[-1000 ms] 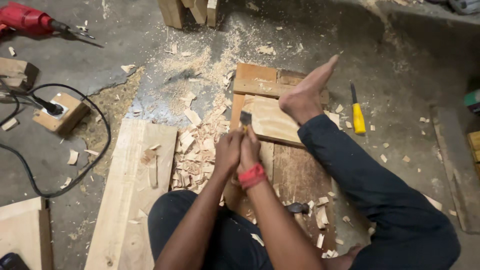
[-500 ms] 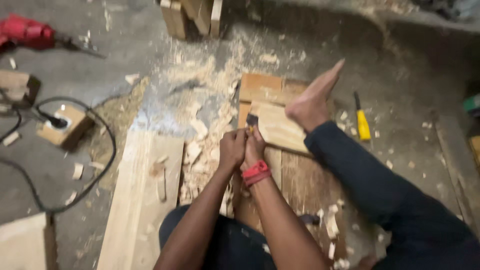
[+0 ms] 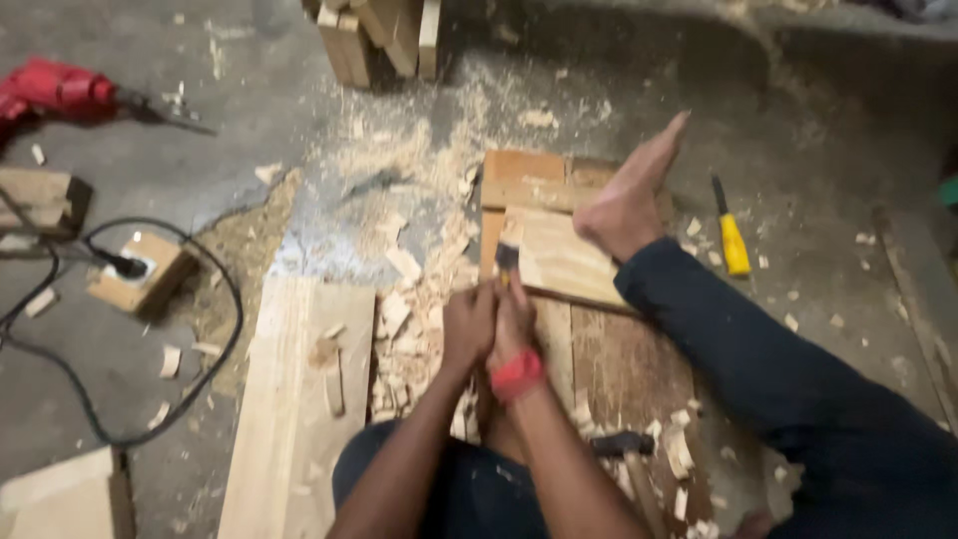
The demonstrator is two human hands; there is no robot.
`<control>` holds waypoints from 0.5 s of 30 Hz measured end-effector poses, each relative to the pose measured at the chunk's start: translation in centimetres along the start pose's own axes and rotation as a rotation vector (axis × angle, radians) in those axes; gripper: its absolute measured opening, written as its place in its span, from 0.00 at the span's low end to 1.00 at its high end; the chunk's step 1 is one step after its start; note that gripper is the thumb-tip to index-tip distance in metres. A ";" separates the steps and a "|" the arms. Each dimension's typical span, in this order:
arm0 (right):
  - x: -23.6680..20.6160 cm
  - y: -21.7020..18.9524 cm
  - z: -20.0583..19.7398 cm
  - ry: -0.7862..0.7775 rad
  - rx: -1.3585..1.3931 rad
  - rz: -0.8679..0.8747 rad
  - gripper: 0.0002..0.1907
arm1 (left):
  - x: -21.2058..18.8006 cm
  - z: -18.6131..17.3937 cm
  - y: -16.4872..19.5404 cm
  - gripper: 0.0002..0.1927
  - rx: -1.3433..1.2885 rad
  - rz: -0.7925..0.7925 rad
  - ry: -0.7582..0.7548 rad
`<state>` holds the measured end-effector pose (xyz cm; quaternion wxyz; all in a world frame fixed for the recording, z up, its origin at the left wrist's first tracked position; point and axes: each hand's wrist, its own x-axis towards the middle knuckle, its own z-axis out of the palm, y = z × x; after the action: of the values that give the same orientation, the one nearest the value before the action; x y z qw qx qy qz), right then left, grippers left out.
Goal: The person sits on the workshop floor and carves a small wood block with a chisel, striking the chisel with a mallet while steadying the wood with a foot. The person repositions the block and continues chiseling, with wood shavings accumulating around the work area.
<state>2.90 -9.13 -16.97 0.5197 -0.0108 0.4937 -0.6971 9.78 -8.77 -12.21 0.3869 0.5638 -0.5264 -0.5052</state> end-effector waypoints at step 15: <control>0.3 -2.0 0.3 -0.139 0.010 -0.031 0.11 | 0.0 1.1 1.4 0.21 -0.073 0.200 0.090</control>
<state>1.53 -9.59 -15.53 0.5421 -0.0644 0.4528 -0.7050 8.43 -8.91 -11.11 0.4788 0.5163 -0.5434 -0.4571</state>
